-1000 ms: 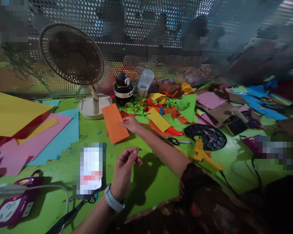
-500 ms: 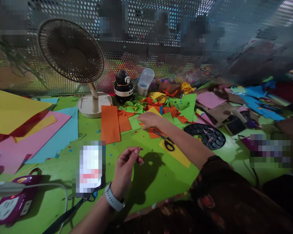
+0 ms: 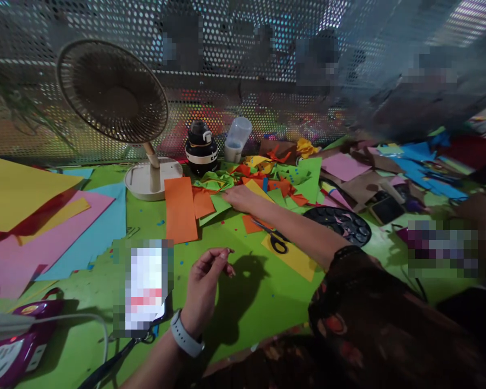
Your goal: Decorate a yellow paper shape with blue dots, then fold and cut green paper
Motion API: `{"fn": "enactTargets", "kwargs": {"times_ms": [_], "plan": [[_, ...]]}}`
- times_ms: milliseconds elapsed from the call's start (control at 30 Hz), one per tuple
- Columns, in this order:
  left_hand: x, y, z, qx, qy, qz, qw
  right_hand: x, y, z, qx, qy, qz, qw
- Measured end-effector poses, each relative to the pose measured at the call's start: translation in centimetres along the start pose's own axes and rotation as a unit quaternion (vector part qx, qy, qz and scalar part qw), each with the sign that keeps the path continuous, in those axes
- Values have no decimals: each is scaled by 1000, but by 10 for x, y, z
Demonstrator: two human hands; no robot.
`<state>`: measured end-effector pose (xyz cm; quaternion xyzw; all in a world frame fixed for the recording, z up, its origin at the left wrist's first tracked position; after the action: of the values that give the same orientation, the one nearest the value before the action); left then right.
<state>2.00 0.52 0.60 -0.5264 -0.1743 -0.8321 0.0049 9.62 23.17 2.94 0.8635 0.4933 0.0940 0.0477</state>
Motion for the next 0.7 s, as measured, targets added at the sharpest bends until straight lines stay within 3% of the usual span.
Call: {"fn": "enactTargets", "kwargs": {"times_ms": [167, 333, 500, 700], "plan": [[-1, 0, -2, 0, 0, -3, 1000, 6, -3, 7, 30, -11, 114, 993], [0, 0, -3, 3, 1, -3, 1000, 23, 1, -7, 51, -30, 198, 979], [3, -1, -3, 5, 8, -4, 1000, 29, 0, -27, 86, -40, 217, 971], [4, -2, -5, 12, 7, -2, 1000, 27, -3, -35, 116, -35, 200, 972]]}}
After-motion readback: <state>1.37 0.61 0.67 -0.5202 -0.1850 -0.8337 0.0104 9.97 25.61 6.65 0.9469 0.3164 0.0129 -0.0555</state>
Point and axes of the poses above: each hand's wrist, its own y-axis away from the middle knuckle, its own z-axis out of the palm, x = y × z, the point moved 2 cm from there along -y, towards the middle knuckle, and after that the axes turned 5 degrees about -z, right-handed, at the moved point
